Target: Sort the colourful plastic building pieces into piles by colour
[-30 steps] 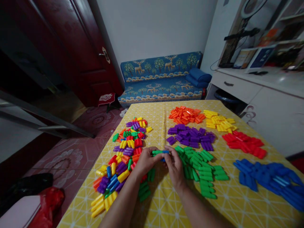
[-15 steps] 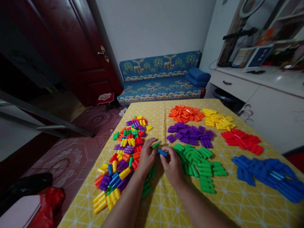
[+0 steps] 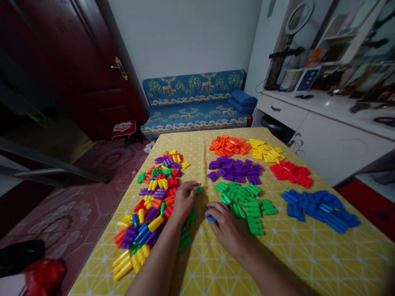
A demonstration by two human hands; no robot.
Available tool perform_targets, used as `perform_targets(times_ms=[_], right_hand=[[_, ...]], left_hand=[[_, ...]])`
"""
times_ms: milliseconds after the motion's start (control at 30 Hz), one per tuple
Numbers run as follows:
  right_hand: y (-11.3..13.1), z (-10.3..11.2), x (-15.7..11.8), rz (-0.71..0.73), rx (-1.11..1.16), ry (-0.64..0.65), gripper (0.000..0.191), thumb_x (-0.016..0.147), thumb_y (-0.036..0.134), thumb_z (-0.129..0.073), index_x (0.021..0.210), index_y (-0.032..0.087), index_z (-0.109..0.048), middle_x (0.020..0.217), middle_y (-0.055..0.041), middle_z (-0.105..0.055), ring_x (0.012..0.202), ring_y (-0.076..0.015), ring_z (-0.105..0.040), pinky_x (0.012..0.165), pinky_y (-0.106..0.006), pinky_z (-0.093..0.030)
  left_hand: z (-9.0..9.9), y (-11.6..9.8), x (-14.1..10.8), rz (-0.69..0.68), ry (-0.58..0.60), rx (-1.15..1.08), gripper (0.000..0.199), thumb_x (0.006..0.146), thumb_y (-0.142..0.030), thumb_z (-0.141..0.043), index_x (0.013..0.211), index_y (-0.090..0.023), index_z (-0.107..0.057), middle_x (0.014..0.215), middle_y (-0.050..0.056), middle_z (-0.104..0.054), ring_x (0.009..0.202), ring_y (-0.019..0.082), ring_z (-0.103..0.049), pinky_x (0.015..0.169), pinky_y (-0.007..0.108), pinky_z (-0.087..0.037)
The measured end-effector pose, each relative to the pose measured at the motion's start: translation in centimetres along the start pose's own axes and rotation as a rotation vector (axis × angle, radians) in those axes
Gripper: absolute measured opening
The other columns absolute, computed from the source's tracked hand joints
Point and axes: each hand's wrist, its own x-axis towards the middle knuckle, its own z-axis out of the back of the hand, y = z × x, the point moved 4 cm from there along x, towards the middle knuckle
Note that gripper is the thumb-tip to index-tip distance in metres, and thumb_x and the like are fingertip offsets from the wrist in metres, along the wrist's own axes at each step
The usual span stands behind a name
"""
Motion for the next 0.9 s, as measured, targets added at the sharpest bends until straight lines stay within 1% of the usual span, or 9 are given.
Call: perform_targets(times_ms=[67,200,267,333,400,533,667,800,900], right_hand=[[-1.1,2.7,-1.6,-0.009,-0.017,-0.076,0.026,0.079,0.006,-0.054,0.093,0.024,-0.066,0.112,-0.0047,-0.065,0.107,-0.0206,-0.059,0.093,-0.037,-0.050],[-4.7,10.3,-5.4,-0.017,-0.187,-0.377,0.016,0.085,0.021,-0.056,0.097,0.026,-0.065,0.111,-0.0053,-0.066,0.103,-0.0219,-0.063,0.089,-0.038,-0.051],[-7.1,13.8,-7.6,-0.043,-0.297,-0.485,0.014,0.086,0.029,-0.056,0.097,0.025,-0.064,0.109,-0.0067,-0.067,0.099,-0.0232,-0.064,0.086,-0.039,-0.051],[-9.7,16.2,-9.8,-0.083,-0.396,-0.531,0.015,0.087,0.034,-0.055,0.095,0.025,-0.064,0.107,-0.0077,-0.067,0.094,-0.0241,-0.065,0.082,-0.040,-0.051],[-11.8,17.5,-11.8,-0.094,-0.459,-0.537,0.016,0.089,0.037,-0.052,0.092,0.026,-0.064,0.104,-0.0080,-0.067,0.091,-0.0244,-0.065,0.080,-0.040,-0.050],[-14.2,18.3,-13.8,-0.094,-0.512,-0.499,0.016,0.090,0.038,-0.054,0.086,0.029,-0.067,0.101,-0.0107,-0.069,0.092,-0.0258,-0.065,0.085,-0.044,-0.046],[-14.1,18.7,-13.1,-0.100,-0.584,-0.552,0.020,0.089,0.041,-0.053,0.081,0.029,-0.067,0.098,-0.0100,-0.068,0.091,-0.0287,-0.063,0.084,-0.048,-0.044],[-11.3,17.9,-9.9,-0.078,-0.569,-0.607,0.021,0.089,0.041,-0.053,0.085,0.025,-0.068,0.100,-0.0096,-0.066,0.093,-0.0297,-0.061,0.085,-0.049,-0.045],[-7.0,14.1,-6.1,-0.020,-0.321,-0.511,0.016,0.089,0.033,-0.054,0.092,0.025,-0.067,0.103,-0.0084,-0.066,0.097,-0.0258,-0.062,0.088,-0.045,-0.048]], left_hand=[[0.0,0.0,0.0,-0.002,0.012,0.023,0.019,0.084,-0.022,-0.056,0.096,-0.018,-0.071,0.104,0.009,-0.069,0.101,0.022,-0.065,0.090,0.038,-0.052],[0.0,0.0,-0.1,-0.006,0.016,0.046,0.019,0.084,-0.024,-0.056,0.097,-0.018,-0.070,0.103,0.009,-0.070,0.099,0.022,-0.065,0.089,0.038,-0.052],[0.0,0.2,0.0,-0.004,0.018,0.048,0.019,0.085,-0.025,-0.057,0.097,-0.018,-0.070,0.104,0.009,-0.070,0.099,0.022,-0.066,0.088,0.038,-0.053],[-0.1,0.4,0.0,-0.004,0.025,0.047,0.019,0.084,-0.025,-0.057,0.097,-0.018,-0.070,0.104,0.009,-0.070,0.098,0.022,-0.066,0.088,0.037,-0.053],[-0.2,0.6,0.0,-0.005,0.033,0.046,0.019,0.084,-0.025,-0.057,0.097,-0.017,-0.070,0.103,0.009,-0.070,0.098,0.022,-0.066,0.087,0.037,-0.053],[-0.2,0.7,0.0,-0.001,0.033,0.039,0.019,0.085,-0.025,-0.058,0.097,-0.018,-0.070,0.102,0.009,-0.070,0.097,0.021,-0.066,0.086,0.036,-0.054],[-0.2,0.5,0.0,0.004,0.030,0.046,0.019,0.084,-0.024,-0.058,0.096,-0.018,-0.071,0.099,0.009,-0.071,0.093,0.021,-0.067,0.083,0.035,-0.054],[-0.3,0.2,0.0,-0.005,0.047,0.075,0.019,0.084,-0.021,-0.057,0.096,-0.017,-0.071,0.100,0.009,-0.071,0.094,0.021,-0.066,0.083,0.035,-0.053],[-0.4,0.0,0.0,-0.005,0.062,0.089,0.019,0.084,-0.019,-0.056,0.096,-0.017,-0.071,0.099,0.009,-0.071,0.093,0.021,-0.066,0.082,0.034,-0.053]])
